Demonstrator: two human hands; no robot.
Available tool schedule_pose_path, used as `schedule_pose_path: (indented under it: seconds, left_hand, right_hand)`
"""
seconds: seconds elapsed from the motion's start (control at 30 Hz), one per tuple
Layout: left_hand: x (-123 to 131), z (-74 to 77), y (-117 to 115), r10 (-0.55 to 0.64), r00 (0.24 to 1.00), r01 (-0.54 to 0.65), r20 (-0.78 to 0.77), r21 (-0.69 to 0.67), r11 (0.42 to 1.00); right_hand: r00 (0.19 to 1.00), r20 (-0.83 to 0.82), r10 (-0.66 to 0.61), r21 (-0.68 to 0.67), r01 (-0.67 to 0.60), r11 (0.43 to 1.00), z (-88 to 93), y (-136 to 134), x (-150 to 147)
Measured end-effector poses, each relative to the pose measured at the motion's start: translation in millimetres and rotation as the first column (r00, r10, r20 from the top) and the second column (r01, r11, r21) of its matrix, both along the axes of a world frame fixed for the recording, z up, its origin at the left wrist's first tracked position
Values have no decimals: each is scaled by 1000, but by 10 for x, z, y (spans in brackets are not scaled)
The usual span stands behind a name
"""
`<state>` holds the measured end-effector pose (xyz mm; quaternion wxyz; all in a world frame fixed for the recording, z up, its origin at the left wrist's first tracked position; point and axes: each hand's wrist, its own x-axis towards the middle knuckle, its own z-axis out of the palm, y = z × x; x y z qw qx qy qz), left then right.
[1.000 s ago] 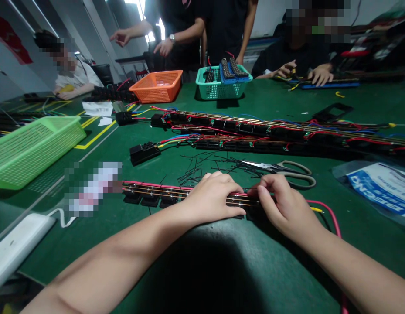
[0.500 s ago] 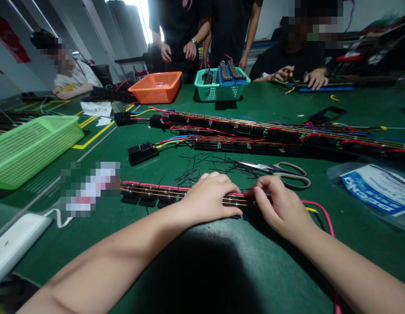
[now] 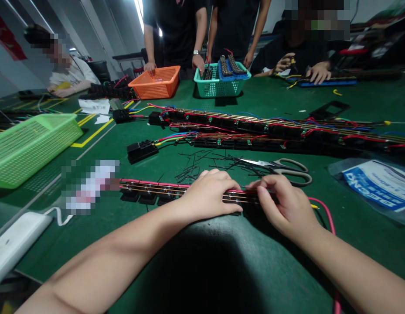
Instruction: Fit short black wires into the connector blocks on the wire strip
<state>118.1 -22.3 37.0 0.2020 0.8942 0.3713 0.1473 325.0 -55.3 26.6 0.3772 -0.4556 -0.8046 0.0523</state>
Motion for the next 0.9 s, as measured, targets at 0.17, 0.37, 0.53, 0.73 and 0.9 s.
schedule_pose_path:
  seconds: [0.17,0.37,0.53,0.73,0.9]
  left_hand:
    - [0,1,-6,5,1000,-5,8,-1,1000]
    - [0,19,2,8,1000,-8,-9,-24,1000]
    - [0,20,5,6,1000,-6,3,-23,1000]
    - [2,16,-5,2,1000,-2,16,-3,1000]
    - [-1,16,-7,2,1000,-2,12,5,1000]
  right_hand:
    - [998,-68,-7,57,11,998,57,-30,-29]
    - [997,-74,-38,47,41,998,74,-58,-33]
    - [1000,-10,-6,88,7,996,60,-31,-24]
    - [973,130,189,92,-202,975,60,12,7]
    - [913,319,254,120,-305,945,85,29,22]
